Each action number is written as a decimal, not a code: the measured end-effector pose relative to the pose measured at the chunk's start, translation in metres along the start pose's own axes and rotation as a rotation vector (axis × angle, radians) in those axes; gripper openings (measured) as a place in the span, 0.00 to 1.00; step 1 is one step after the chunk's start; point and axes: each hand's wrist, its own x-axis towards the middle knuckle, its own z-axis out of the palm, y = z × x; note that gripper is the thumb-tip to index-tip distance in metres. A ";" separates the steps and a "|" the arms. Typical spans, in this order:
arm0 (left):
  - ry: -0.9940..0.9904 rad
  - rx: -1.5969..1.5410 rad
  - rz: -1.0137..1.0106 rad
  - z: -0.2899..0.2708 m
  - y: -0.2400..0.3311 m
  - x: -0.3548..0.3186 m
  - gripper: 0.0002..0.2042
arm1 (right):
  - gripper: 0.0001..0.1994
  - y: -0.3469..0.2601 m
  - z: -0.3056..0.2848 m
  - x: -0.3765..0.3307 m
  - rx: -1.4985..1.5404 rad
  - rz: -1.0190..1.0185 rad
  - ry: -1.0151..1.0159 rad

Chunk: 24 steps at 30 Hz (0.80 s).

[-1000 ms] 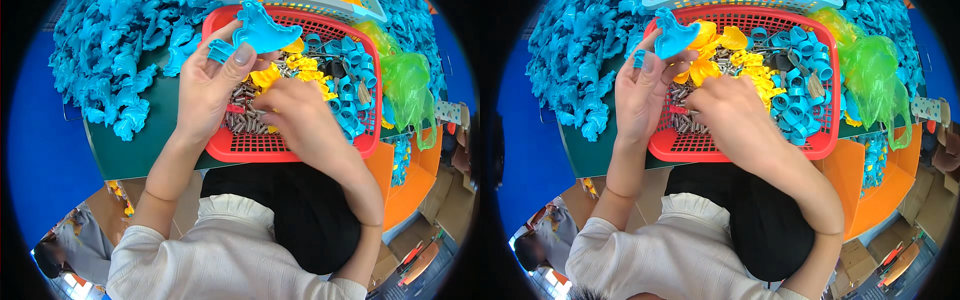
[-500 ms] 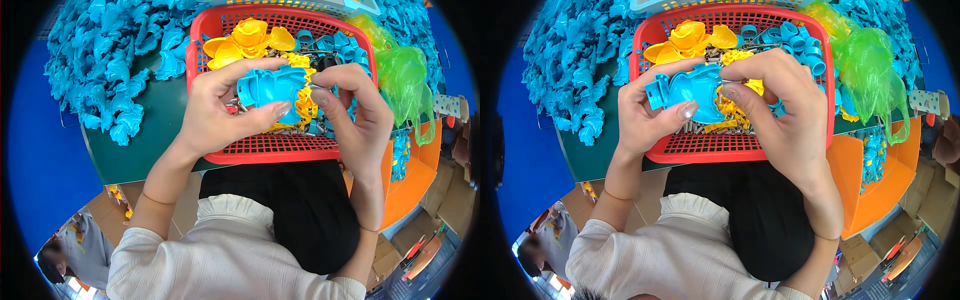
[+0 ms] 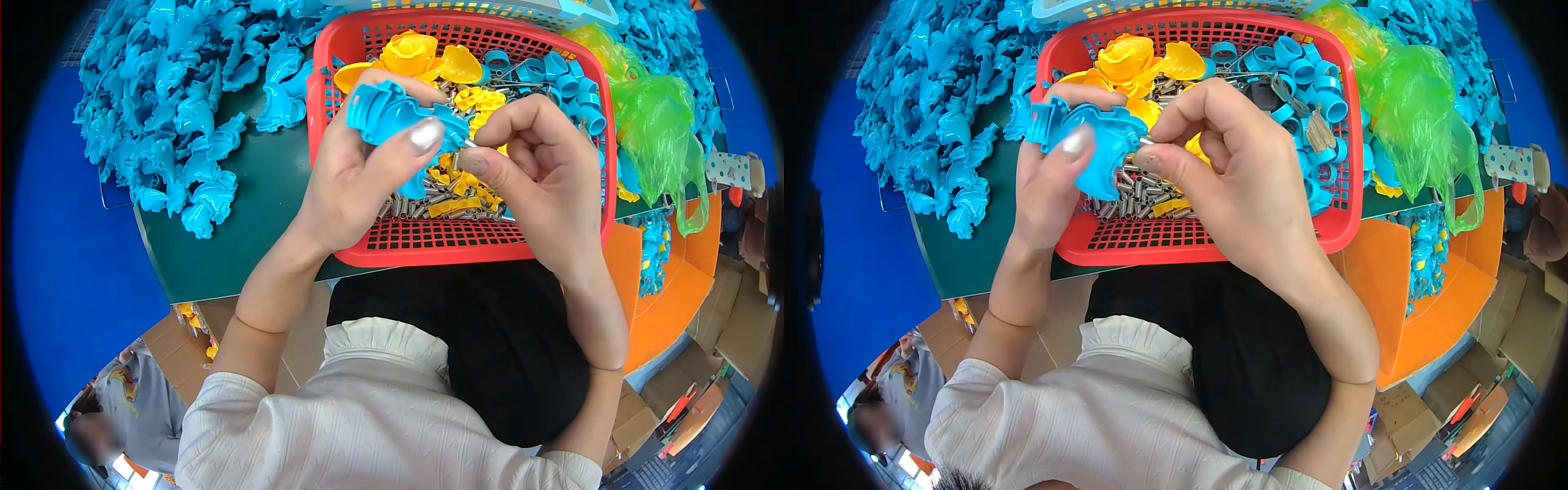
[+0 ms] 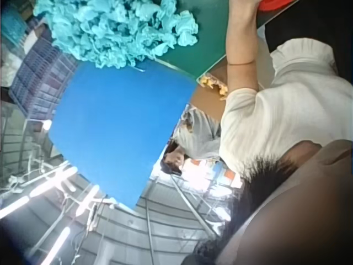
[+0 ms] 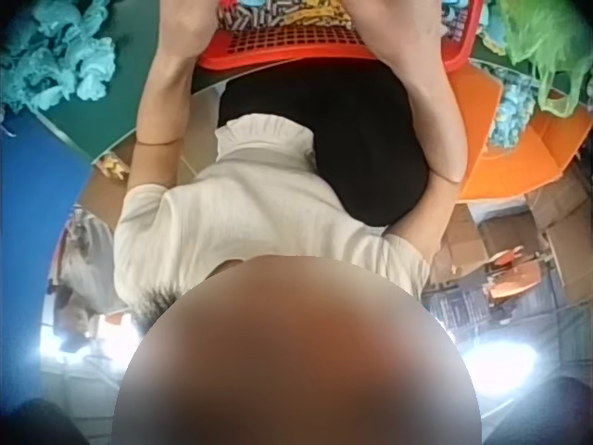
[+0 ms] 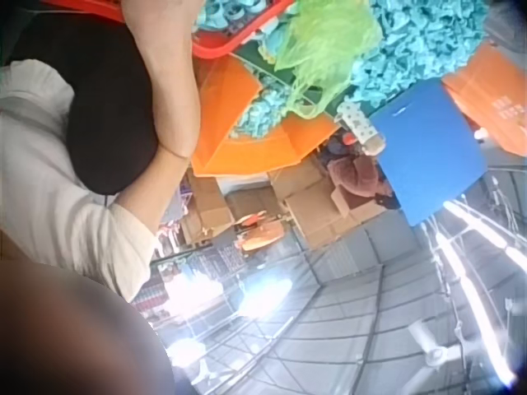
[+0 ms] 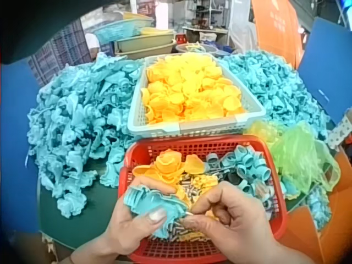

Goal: Assembling plastic toy fish by snapping pieces together.

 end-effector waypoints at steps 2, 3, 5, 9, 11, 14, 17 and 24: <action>0.020 0.050 0.009 -0.001 0.000 0.000 0.14 | 0.08 0.003 0.007 0.003 0.188 0.007 0.002; 0.021 0.087 0.039 -0.001 -0.001 -0.001 0.13 | 0.08 0.004 0.009 0.005 0.375 0.014 0.006; 0.026 0.127 0.067 -0.003 -0.001 -0.001 0.13 | 0.07 0.003 0.006 0.008 0.416 0.074 -0.055; 0.017 0.070 -0.028 -0.008 0.003 -0.001 0.13 | 0.07 0.001 0.004 0.011 0.378 0.071 -0.108; 0.014 0.010 -0.077 -0.009 0.004 0.001 0.13 | 0.07 0.004 0.004 0.013 0.325 0.037 -0.103; 0.023 -0.064 -0.108 -0.009 0.004 0.001 0.13 | 0.08 0.000 -0.001 0.015 0.143 -0.036 -0.115; 0.019 -0.146 -0.081 -0.008 0.000 0.002 0.13 | 0.09 0.000 -0.012 0.014 -0.025 -0.131 -0.074; -0.037 -0.099 0.003 -0.010 -0.003 0.006 0.27 | 0.08 0.014 0.001 -0.001 -0.793 -0.236 -0.408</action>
